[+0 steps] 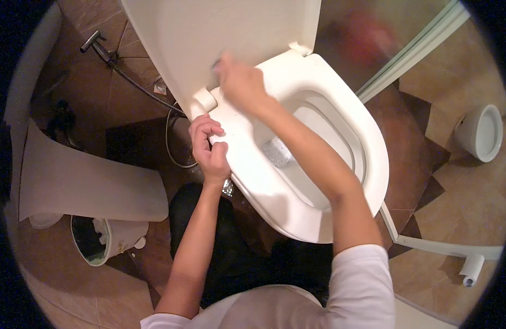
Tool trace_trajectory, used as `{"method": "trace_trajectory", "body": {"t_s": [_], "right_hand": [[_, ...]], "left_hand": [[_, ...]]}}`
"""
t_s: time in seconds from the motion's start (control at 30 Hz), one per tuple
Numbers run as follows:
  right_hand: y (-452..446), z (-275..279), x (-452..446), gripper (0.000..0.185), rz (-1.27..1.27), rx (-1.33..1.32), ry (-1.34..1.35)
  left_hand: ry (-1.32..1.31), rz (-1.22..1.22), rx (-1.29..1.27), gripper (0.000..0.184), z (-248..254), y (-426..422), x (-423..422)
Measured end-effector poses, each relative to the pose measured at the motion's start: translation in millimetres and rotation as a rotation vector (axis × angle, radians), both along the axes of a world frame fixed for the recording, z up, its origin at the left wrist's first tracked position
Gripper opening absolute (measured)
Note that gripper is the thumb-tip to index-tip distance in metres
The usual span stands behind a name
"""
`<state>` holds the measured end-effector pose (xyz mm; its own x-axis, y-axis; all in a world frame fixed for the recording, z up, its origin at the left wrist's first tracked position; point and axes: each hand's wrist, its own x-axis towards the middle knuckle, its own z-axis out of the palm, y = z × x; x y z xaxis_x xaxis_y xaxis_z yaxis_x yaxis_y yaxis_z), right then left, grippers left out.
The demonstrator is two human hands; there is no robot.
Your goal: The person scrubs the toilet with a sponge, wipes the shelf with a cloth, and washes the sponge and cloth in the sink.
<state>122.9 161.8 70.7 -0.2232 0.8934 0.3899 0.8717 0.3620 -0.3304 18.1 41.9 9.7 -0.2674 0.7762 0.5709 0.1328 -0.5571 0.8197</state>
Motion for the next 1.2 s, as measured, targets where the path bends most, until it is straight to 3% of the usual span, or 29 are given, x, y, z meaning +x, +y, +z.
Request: {"method": "trace_trajectory", "body": {"t_s": [0.13,0.2,0.27,0.33,0.4,0.47,0.57,0.67,0.73,0.8,0.9,0.97,1.07,1.2], "right_hand": [[18.7,5.5,35.2,0.021,0.147,0.147,-0.157],[31.4,15.8,53.2,0.018,0.016,0.188,-0.166],[30.9,9.8,51.3,0.018,-0.096,0.061,-0.106],[17.7,-8.5,25.1,0.016,0.133,0.266,0.071],[3.8,0.3,1.5,0.007,0.312,0.247,-0.097],[19.4,2.6,25.1,0.01,0.362,0.297,-0.01],[47.9,10.2,74.9,0.03,-0.095,0.124,-0.08],[47.1,9.2,56.1,0.03,-0.146,0.104,0.139],[27.4,4.3,7.3,0.022,0.169,0.289,0.152],[7.5,22.6,-23.1,0.017,0.334,0.265,-0.055],[43.7,7.3,25.6,0.016,0.3,0.324,0.119],[59.6,13.2,75.8,0.021,-0.043,0.221,-0.112],[56.1,5.0,62.1,0.03,-0.195,0.187,0.108],[11.6,-1.0,1.8,0.017,0.339,0.321,0.046]], "left_hand": [[-0.004,0.02,-0.006,0.02,-2.3,-1.4,1.9],[-0.001,0.02,0.011,0.02,0.3,1.1,1.6],[-0.001,0.022,0.018,0.021,0.4,-2.4,3.5],[0.003,0.028,-0.031,0.021,3.4,-2.9,3.1],[0.035,0.034,-0.007,0.021,1.6,-0.3,1.9],[0.073,0.022,0.006,0.021,-2.0,-0.1,1.4],[0.063,0.02,0.007,0.021,1.0,0.6,1.7],[0.027,0.03,0.001,0.021,1.3,0.7,3.9],[0.048,0.023,0.021,0.021,-3.3,2.1,1.8],[0.069,0.013,0.024,0.021,-1.0,1.7,-0.3],[0.082,-0.004,0.022,0.022,0.9,3.2,0.1],[0.081,0.004,0.014,0.022,2.8,1.2,-0.1],[0.078,0.015,-0.02,0.022,4.6,1.0,1.3],[0.088,0.032,0.018,0.021,-0.2,0.8,1.1]]}}
